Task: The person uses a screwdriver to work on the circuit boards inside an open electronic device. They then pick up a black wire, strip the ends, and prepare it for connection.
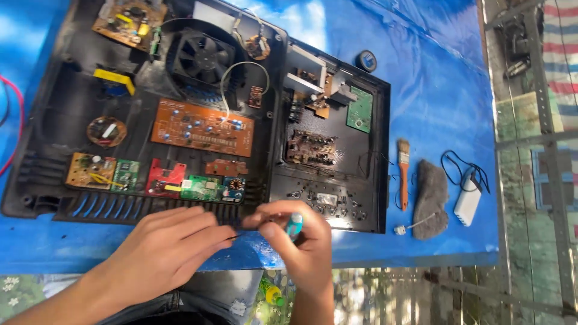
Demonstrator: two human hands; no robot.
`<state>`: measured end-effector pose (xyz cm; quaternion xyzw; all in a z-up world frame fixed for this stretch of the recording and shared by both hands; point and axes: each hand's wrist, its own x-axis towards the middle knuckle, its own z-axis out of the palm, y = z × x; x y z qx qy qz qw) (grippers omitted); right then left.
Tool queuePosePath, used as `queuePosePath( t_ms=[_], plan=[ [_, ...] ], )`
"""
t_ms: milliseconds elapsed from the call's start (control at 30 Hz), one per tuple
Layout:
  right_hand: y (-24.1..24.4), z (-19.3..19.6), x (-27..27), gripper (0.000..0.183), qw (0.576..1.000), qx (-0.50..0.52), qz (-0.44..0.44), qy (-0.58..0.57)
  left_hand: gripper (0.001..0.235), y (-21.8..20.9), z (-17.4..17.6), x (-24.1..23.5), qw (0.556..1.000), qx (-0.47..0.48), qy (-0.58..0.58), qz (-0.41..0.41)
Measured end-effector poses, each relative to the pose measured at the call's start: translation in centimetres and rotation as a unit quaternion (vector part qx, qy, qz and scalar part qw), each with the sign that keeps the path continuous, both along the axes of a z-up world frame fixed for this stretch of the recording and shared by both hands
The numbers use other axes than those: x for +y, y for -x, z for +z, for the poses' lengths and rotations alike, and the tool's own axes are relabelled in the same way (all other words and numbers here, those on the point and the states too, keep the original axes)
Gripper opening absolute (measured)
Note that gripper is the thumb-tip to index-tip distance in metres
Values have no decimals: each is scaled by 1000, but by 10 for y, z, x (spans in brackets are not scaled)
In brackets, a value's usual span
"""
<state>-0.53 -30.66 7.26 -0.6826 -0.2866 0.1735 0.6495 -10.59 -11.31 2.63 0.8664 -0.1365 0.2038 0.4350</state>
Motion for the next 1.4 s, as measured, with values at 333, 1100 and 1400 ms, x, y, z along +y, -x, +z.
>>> queuePosePath(
  t_ms=[333,1100,1400],
  plan=[
    [-207,-50,-168,47,787,-357,-275,422,40,68,-69,5,994,58,76,46],
    [-138,21,-104,29,903,-100,-324,265,32,58,-63,-4,973,13,206,99],
    [-119,-23,-83,27,884,-181,-164,398,34,73,-71,4,967,38,159,195]
  ],
)
